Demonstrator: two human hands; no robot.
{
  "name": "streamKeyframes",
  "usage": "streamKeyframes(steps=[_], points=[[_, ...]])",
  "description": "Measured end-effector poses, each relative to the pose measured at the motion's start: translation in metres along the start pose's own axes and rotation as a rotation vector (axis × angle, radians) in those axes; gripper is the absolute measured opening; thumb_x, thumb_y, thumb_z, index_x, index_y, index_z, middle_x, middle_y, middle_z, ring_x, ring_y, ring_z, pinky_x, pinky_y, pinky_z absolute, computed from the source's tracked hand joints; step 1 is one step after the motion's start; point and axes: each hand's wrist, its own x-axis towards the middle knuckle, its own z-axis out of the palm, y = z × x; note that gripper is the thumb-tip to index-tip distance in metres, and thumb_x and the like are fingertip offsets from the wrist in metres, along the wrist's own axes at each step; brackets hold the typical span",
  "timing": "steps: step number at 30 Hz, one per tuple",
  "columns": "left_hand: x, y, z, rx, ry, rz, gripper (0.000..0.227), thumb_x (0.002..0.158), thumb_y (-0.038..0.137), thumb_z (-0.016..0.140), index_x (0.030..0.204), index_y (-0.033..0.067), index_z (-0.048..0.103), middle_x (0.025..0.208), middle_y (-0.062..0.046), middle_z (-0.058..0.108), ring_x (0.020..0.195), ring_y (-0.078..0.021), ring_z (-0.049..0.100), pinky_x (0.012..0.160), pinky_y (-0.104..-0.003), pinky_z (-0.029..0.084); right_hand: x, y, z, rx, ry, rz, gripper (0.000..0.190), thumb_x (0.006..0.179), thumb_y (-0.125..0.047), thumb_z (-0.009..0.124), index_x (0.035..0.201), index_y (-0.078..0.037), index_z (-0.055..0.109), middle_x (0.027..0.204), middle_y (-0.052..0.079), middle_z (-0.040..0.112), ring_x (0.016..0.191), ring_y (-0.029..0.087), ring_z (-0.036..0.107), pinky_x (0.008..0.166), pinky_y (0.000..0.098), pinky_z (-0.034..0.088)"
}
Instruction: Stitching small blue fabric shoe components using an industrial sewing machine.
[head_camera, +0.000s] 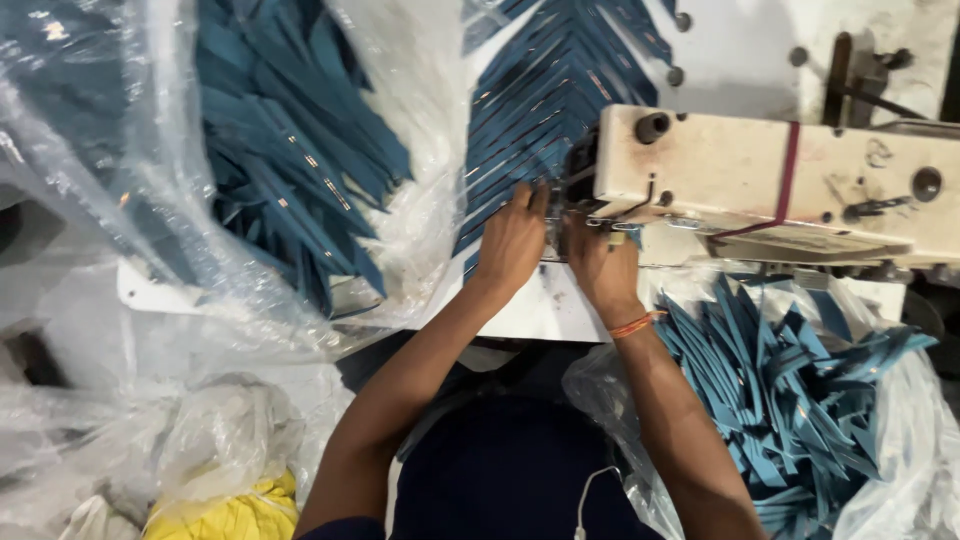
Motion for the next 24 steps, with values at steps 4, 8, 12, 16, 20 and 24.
streamKeyframes(steps=[4,8,12,16,20,24], points=[[-0.006,-0.012,-0.002,-0.021,0.119,0.02,0.049,0.077,-0.003,0.064,0.126,-0.0076,0.065,0.112,-0.022,0.061,0.077,-0.0355,0.072,0.062,-0.043,0.059,0.002,-0.008,-0.007,-0.032,0.063,-0.061,0.014,0.099,-0.016,0.072,0.111,-0.01,0.077,0.089,0.019,0.072,0.072,0.041,0.067,0.063,0.0503,0.053],[-0.018,-0.067,-0.051,-0.06,0.158,0.031,0.023,0.095,0.006,0.059,0.116,0.0068,0.07,0.112,-0.012,0.064,0.095,-0.0337,0.068,0.082,-0.047,0.056,-0.022,-0.026,-0.1,-0.043,0.123,-0.096,0.023,0.096,-0.022,0.074,0.116,-0.01,0.074,0.106,0.013,0.074,0.092,0.038,0.071,0.082,0.0452,0.056],[-0.009,-0.138,-0.13,0.494,0.29,0.248,0.018,0.096,0.014,0.06,0.109,0.0088,0.072,0.111,-0.009,0.067,0.108,-0.0272,0.062,0.092,-0.044,0.048,-0.081,0.018,-0.178,-0.025,-0.062,0.471,0.023,0.098,-0.026,0.074,0.115,-0.011,0.078,0.11,0.012,0.074,0.088,0.03,0.073,0.079,0.042,0.056],[0.014,-0.171,-0.135,0.724,0.025,0.465,0.014,0.101,0.017,0.061,0.101,0.0129,0.074,0.108,-0.003,0.071,0.107,-0.0215,0.067,0.105,-0.041,0.045,-0.127,0.058,-0.209,-0.341,-0.283,0.603,0.029,0.087,-0.032,0.083,0.107,-0.01,0.081,0.106,0.014,0.075,0.09,0.035,0.071,0.074,0.045,0.054],[0.022,-0.17,-0.143,0.75,-0.035,0.523,0.016,0.103,0.016,0.06,0.098,0.0157,0.076,0.103,-0.001,0.071,0.107,-0.0203,0.069,0.104,-0.042,0.042,-0.153,0.063,-0.199,-0.398,-0.045,0.292,0.036,0.079,-0.037,0.083,0.102,-0.01,0.076,0.107,0.011,0.075,0.097,0.034,0.071,0.085,0.0418,0.056],[0.025,-0.171,-0.154,0.977,-0.141,0.476,0.014,0.095,0.016,0.063,0.088,0.0159,0.075,0.101,0.0,0.071,0.108,-0.0182,0.07,0.103,-0.039,0.042,-0.142,0.058,-0.187,-0.254,0.088,0.468,0.025,0.095,-0.03,0.078,0.112,-0.012,0.078,0.109,0.009,0.075,0.097,0.031,0.071,0.081,0.0403,0.056]])
